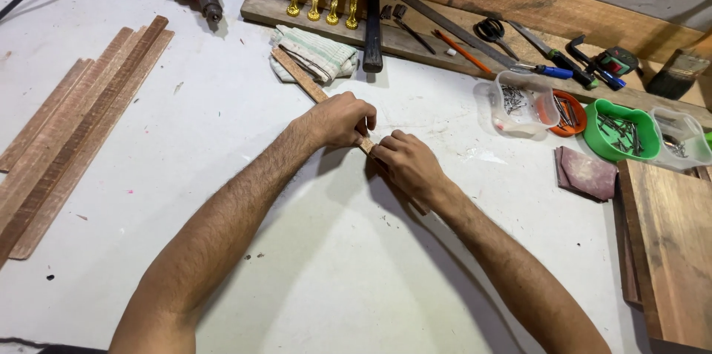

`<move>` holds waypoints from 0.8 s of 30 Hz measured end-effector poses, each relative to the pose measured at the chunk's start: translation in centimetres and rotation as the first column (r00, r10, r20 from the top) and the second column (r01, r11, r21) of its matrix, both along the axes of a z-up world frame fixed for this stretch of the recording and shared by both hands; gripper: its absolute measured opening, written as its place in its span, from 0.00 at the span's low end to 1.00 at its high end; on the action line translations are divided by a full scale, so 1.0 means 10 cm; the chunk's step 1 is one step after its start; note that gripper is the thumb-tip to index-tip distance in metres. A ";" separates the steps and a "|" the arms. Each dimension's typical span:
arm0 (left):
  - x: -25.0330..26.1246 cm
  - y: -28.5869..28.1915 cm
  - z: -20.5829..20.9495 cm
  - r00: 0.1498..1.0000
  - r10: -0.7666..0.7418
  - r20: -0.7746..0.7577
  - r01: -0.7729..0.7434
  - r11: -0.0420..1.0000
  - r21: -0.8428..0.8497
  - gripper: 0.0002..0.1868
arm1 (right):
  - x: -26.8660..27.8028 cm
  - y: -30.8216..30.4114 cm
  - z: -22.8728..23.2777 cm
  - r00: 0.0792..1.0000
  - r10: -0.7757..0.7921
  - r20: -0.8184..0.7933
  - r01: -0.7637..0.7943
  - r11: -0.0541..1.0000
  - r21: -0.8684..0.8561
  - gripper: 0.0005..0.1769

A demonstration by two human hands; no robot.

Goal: Sand a small wooden strip manually with sandpaper.

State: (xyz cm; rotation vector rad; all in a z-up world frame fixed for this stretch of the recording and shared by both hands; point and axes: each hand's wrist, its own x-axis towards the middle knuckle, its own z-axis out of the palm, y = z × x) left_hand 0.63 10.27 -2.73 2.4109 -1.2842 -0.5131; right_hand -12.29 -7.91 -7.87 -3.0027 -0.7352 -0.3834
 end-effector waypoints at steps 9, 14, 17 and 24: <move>-0.05 0.01 -0.02 0.999 0.038 -0.036 -0.038 0.999 0.003 0.09 | -0.90 -0.43 0.12 0.989 0.112 -0.102 -0.106 0.993 0.060 0.13; -0.06 -0.01 -0.01 1.000 0.004 0.003 -0.004 1.000 0.018 0.10 | -0.95 -0.44 0.00 0.990 0.136 0.026 -0.137 0.989 0.055 0.13; -0.11 0.00 0.04 1.000 0.010 0.013 -0.011 0.999 0.044 0.10 | -0.63 -0.30 -0.15 0.992 0.109 0.066 -0.112 0.993 0.040 0.12; -0.14 -0.01 0.10 0.998 0.026 0.049 -0.029 0.997 0.065 0.11 | -0.46 -0.24 0.06 0.996 0.078 -0.035 -0.069 0.975 0.212 0.14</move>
